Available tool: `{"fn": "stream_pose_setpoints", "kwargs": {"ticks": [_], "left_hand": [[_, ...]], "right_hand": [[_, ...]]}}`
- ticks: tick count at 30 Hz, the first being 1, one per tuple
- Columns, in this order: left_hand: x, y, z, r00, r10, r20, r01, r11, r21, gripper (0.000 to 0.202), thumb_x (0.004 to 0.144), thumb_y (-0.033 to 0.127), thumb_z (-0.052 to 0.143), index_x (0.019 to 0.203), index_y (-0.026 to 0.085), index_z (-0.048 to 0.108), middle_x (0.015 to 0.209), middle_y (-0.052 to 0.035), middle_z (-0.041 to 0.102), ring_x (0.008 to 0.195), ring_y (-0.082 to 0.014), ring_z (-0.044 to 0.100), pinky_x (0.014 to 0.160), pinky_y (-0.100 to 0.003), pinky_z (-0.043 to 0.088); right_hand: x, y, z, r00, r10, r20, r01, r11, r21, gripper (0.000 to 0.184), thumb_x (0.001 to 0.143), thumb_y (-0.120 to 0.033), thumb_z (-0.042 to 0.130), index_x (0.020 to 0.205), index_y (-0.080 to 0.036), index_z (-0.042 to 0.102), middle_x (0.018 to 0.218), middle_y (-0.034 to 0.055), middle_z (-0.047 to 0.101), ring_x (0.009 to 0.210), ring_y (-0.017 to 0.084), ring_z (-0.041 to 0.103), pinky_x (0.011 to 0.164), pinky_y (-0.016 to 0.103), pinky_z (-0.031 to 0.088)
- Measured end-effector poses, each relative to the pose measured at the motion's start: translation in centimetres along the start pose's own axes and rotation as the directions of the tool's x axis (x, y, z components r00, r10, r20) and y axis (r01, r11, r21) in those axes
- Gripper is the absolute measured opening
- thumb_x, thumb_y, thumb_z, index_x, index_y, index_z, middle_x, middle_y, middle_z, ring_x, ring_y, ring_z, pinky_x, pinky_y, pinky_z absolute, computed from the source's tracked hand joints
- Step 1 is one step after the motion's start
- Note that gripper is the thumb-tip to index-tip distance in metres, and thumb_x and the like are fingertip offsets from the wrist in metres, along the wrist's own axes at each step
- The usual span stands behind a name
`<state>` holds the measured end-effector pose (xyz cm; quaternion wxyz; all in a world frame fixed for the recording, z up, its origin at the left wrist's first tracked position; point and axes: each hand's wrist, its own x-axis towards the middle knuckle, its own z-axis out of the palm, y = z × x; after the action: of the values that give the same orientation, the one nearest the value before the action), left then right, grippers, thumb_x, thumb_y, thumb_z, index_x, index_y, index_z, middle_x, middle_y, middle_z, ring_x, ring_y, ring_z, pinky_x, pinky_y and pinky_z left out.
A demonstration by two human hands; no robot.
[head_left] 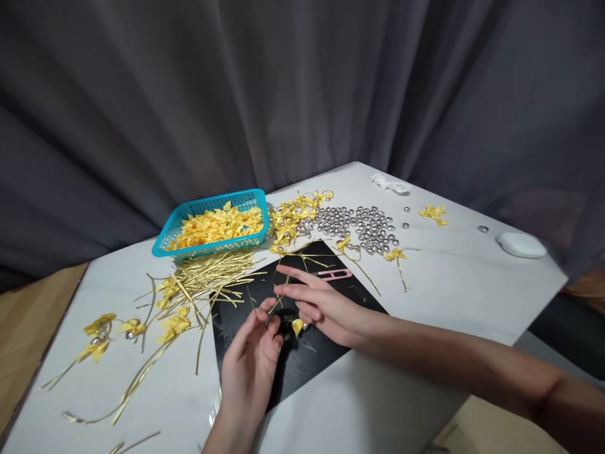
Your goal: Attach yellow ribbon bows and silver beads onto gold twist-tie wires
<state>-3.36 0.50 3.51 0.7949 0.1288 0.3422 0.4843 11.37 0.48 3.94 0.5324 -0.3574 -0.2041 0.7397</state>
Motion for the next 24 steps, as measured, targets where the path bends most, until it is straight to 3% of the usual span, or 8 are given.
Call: {"fn": "stream_pose_setpoints", "kwargs": {"ticks": [5,12,17,24], "left_hand": [[-0.1,0.1,-0.2,0.997,-0.061,0.049,0.066,0.993,-0.094,0.005,0.065,0.010,0.066,0.063,0.013,0.062,0.071,-0.0008,0.061,0.048,-0.0051,0.049,0.042,-0.015,0.045],[0.0,-0.1,0.1,0.990,-0.093,0.104,0.101,0.992,-0.072,0.020,0.074,0.020,0.064,0.060,0.016,0.051,0.053,0.0070,0.041,0.042,-0.0035,0.037,0.039,-0.013,0.037],[-0.1,0.1,0.0,0.992,-0.062,0.114,0.047,0.990,0.133,0.031,0.070,0.024,0.065,0.048,0.016,0.044,0.047,0.0076,0.031,0.041,-0.0047,0.029,0.040,-0.015,0.036],[-0.2,1.2,-0.3,0.980,-0.143,0.135,0.070,0.896,0.438,0.028,0.071,0.033,0.065,0.055,0.016,0.049,0.046,0.0100,0.025,0.041,-0.0044,0.013,0.036,-0.013,0.022]], "right_hand": [[0.1,0.4,0.1,0.993,0.108,0.051,-0.114,0.985,0.130,0.013,0.075,-0.018,0.068,0.083,-0.014,0.060,0.073,-0.0057,0.061,0.036,-0.004,0.024,0.036,0.012,0.022],[0.1,0.7,0.2,0.976,0.126,0.180,-0.132,0.991,0.021,0.022,0.074,-0.030,0.069,0.071,-0.011,0.057,0.058,-0.0068,0.053,0.034,-0.002,0.027,0.032,0.013,0.022],[0.1,0.4,0.0,0.972,0.107,0.209,-0.089,0.992,-0.094,0.024,0.068,-0.029,0.073,0.071,-0.009,0.060,0.057,-0.0058,0.055,0.031,-0.003,0.029,0.031,0.012,0.027],[-0.1,0.0,0.0,0.966,0.146,0.213,-0.116,0.982,-0.146,0.022,0.065,-0.024,0.073,0.070,-0.011,0.056,0.053,-0.0061,0.054,0.031,-0.004,0.025,0.029,0.012,0.015]]}}
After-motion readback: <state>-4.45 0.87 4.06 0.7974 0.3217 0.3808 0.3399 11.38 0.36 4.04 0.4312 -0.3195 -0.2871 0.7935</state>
